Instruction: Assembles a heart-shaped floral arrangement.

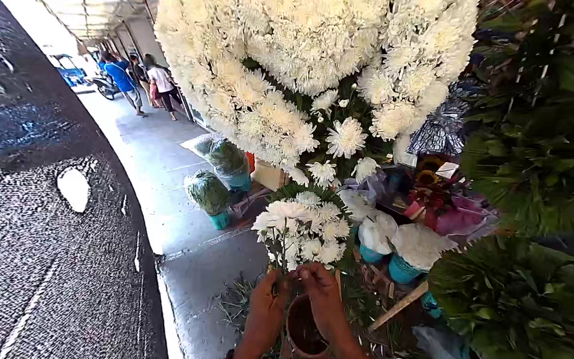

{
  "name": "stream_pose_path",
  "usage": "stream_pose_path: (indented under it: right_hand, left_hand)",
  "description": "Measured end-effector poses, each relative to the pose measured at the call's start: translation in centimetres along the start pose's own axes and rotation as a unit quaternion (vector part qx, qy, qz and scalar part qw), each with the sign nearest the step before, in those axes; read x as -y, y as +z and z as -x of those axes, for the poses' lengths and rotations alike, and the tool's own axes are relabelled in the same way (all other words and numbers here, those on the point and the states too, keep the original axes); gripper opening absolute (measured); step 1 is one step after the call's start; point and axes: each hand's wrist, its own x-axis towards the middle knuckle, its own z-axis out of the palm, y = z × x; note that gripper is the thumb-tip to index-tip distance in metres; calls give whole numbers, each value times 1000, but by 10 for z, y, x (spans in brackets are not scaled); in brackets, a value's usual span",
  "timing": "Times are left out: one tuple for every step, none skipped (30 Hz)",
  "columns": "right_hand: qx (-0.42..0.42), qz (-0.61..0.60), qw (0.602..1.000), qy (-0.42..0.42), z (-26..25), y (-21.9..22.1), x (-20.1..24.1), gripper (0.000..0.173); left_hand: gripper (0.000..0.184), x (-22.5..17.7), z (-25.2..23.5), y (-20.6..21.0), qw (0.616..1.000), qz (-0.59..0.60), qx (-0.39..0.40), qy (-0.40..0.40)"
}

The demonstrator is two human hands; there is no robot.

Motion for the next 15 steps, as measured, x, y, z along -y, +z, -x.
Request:
stream_pose_path:
  right_hand:
    - [8,4,1000,-15,1,6,-2,17]
    - [18,20,999,-38,2,12,-5,18]
    - [25,40,996,-71,2,18,-9,18]
    - [28,61,992,-109,3,24,-14,17]
    - [34,82,985,-148,5,29,-17,18]
    - [40,97,977,-186,6,32,-19,19]
    - [38,104,971,-209,7,35,-19,20]
    - [32,97,970,-221,7,36,-16,21]
    - [21,80,973,-216,6,35,-11,21]
    - [4,55,979,-197,3,35,-4,20]
    - [-19,22,985,-168,-1,34,2,18]
    - [-36,-15,990,-133,-6,33,8,17]
    - [-50,-49,993,-91,-11,32,12,14]
    - [-55,-84,994,-47,-15,31,14,13]
    - [-53,-113,992,-3,-17,30,16,13]
  left_hand:
    - [23,-2,-2,-6,1000,12,-16,-9]
    - [24,-3,-3,-11,999,33,-30,-16]
    - [24,-5,-5,-17,997,59,-42,-28]
    - [25,-5,-7,-22,993,91,-54,-43]
    - [25,-5,-9,-26,988,124,-70,-58]
    - [26,-5,-12,-31,983,143,-87,-76]
    - [27,-4,-15,-38,980,146,-104,-88]
    - [30,-1,-18,-45,981,128,-117,-92]
    - [36,3,-20,-51,984,98,-125,-85]
    - [48,6,-20,-56,988,57,-121,-74]
    - [56,8,-20,-60,991,10,-119,-57]
    - [54,10,-18,-60,992,-36,-117,-35]
    - [44,12,-16,-58,992,-74,-106,-12]
    - [32,13,-15,-55,991,-104,-85,14]
    - [29,14,-14,-51,991,-117,-53,30]
